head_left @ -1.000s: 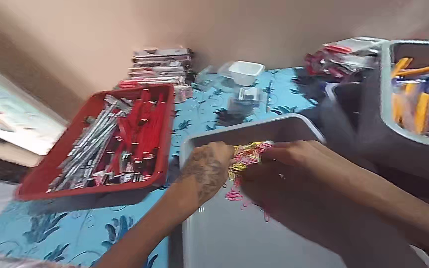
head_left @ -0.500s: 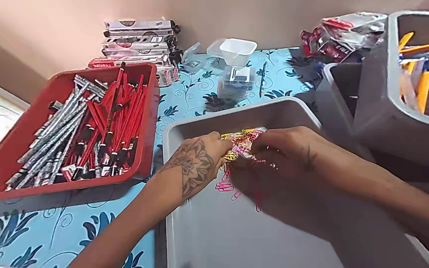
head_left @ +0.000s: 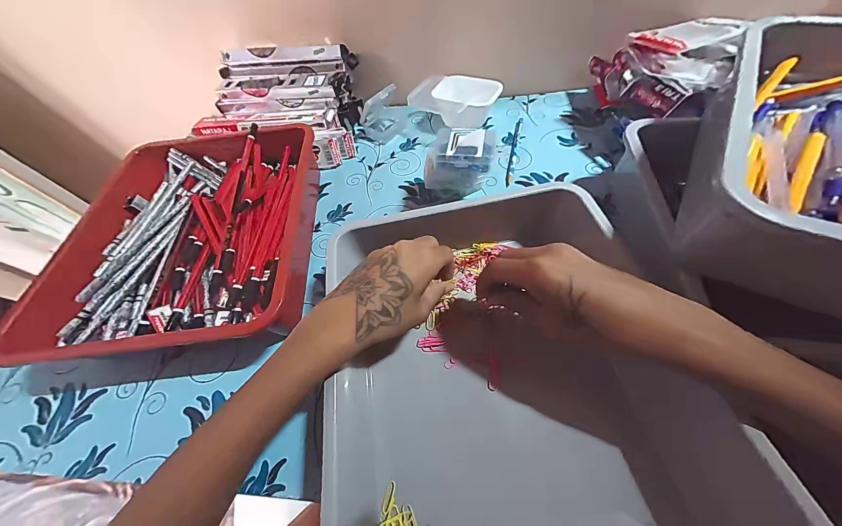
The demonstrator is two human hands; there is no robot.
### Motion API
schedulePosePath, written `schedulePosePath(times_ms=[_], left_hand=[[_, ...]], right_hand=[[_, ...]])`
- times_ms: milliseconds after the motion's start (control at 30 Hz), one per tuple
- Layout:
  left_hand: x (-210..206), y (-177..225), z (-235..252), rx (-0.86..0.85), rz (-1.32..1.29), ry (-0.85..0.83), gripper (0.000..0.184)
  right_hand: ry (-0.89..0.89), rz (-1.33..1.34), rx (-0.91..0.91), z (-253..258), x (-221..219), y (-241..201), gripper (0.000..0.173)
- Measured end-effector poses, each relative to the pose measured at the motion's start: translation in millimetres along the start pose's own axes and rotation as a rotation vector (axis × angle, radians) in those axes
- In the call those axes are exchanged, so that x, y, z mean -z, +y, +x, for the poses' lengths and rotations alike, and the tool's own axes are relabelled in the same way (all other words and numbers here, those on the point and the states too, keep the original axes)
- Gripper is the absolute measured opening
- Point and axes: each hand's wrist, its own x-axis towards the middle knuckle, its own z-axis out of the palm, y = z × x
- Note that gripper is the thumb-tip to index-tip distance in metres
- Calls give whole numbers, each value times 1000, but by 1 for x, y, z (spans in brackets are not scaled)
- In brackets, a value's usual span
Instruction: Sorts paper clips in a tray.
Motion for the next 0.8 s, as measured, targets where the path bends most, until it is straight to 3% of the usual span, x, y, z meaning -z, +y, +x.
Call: schedulePosePath(times_ms=[100,167,300,500,567,700,800], left_hand=[[0,-4,2,-27,-59,76,11],[3,-1,-2,-34,-76,31,10],[9,13,-22,-81,-112,-160,11],[24,39,-57,-88,-439,-609,12],[26,45,-64,-56,-478,-669,15],[24,44,-47,-32,-277,-282,23],[4,45,-32,31,-188,-20,23]], right_hand=[[6,27,31,0,-1,2,8],[0,46,36,0,-1,3,7],[8,52,59,0,-3,7,5],[-20,25,104,2,-1,10,10],[-24,38,124,2,-2,11,9],[-45,201,86,-1,2,6,15],[-133,494,-1,2,5,-2,6]])
